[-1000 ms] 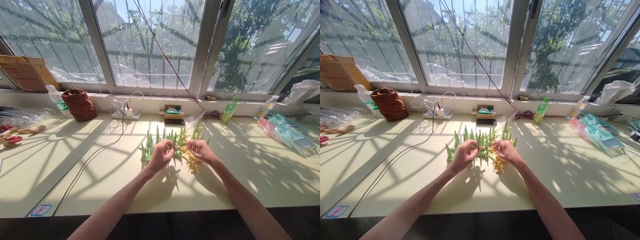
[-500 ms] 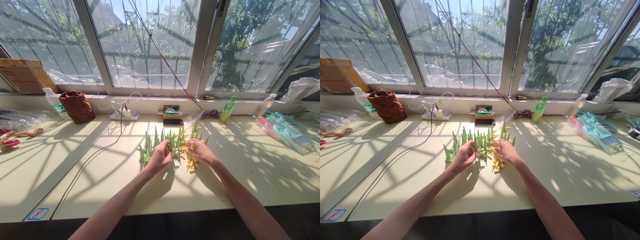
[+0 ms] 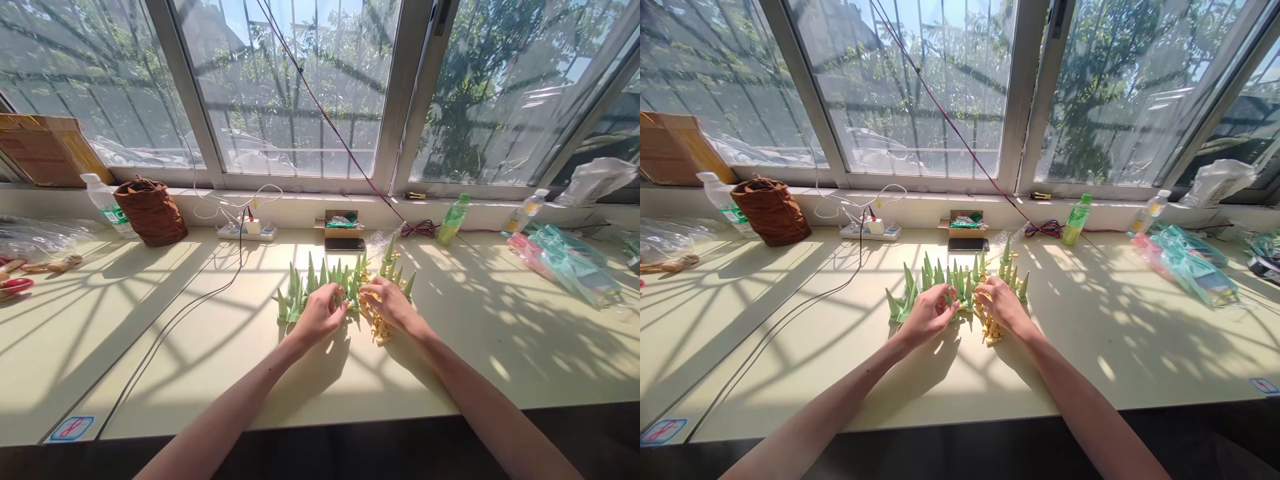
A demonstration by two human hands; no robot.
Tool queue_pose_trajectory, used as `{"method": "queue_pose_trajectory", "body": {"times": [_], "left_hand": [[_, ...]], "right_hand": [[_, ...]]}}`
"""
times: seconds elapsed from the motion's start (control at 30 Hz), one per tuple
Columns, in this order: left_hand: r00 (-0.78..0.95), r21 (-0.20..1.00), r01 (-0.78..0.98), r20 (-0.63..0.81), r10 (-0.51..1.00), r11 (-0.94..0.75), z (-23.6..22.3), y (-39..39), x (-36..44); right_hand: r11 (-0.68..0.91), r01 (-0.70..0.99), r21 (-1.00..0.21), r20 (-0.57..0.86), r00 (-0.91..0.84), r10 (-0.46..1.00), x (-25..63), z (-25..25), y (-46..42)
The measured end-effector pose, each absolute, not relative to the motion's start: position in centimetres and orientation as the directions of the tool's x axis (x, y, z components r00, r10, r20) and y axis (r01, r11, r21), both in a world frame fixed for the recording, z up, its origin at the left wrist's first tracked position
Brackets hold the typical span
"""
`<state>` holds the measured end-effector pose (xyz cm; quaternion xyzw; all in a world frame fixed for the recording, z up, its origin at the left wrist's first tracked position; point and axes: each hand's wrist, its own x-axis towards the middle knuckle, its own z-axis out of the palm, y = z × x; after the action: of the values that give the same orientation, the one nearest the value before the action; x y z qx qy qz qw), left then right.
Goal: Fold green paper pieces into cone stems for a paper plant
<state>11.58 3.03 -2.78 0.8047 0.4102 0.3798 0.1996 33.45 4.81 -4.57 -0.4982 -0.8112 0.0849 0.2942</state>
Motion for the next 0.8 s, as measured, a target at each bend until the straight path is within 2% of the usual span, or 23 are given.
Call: {"method": "queue_pose_trajectory", "body": {"times": [0.8], "left_hand": [[0.454,0.623,0.452,0.456,0.766,-0.639,-3.02,2.71,11.88]], "right_hand": [[0.498,0.711,-0.496,0.441,-0.287,0.85,32.49,-5.0,5.18]]}}
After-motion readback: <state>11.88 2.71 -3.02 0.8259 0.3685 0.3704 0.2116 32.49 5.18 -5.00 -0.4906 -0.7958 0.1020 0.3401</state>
